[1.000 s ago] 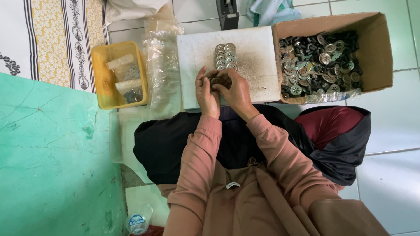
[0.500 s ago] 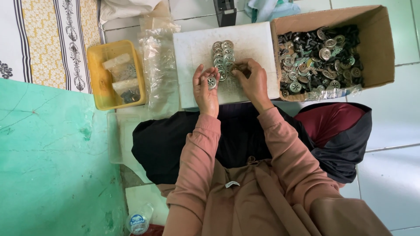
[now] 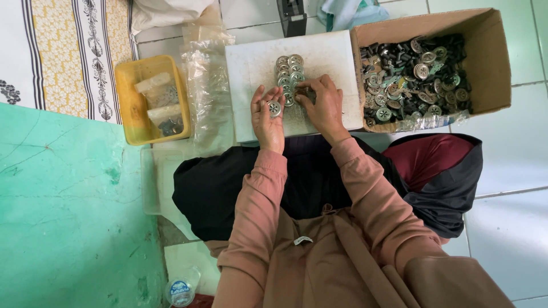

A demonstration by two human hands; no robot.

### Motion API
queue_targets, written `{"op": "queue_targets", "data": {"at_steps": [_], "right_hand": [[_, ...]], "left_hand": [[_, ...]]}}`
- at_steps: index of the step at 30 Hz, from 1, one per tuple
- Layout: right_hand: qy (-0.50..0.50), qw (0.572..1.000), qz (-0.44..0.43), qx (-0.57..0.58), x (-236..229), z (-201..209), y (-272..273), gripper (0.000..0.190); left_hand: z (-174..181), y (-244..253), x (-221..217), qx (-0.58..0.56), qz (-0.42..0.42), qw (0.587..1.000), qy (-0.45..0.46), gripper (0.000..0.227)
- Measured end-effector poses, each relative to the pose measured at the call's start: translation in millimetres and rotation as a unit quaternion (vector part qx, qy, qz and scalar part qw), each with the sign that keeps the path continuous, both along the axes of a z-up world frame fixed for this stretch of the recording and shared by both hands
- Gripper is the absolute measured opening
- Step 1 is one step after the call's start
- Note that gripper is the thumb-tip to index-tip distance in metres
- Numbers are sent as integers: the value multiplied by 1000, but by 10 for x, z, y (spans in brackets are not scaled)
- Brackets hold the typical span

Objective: The person sorts metal buttons from a cardboard box, arranges them in rows on a white board, and then places them into a small plastic bag. The person seals the bag and places it into a yellow container.

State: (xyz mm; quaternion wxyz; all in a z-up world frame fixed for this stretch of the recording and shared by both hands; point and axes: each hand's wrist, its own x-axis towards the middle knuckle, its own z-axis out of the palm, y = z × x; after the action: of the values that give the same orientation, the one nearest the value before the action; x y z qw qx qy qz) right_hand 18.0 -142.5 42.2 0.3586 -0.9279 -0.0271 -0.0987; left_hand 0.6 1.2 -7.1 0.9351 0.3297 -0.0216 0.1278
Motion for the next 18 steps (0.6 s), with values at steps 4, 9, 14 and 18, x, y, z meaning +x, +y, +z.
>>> {"op": "queue_targets", "data": {"at_steps": [4,9,14,18], "right_hand": [[-42,999,13,31,-38,-81,135,23],[-85,992,90,18,-146,-82,388,43],[-48,994,90,39,-198,-9,479,44],[15,987,65,149,-236,126,465,40]], "left_hand": [[50,0,-10,20,8,1000,-12,37],[19,-11,-1,24,9,1000,-12,37],[67,-23,-12,24,19,999,-10,37],[30,-22,0,3,6,1000,-16,37]]}}
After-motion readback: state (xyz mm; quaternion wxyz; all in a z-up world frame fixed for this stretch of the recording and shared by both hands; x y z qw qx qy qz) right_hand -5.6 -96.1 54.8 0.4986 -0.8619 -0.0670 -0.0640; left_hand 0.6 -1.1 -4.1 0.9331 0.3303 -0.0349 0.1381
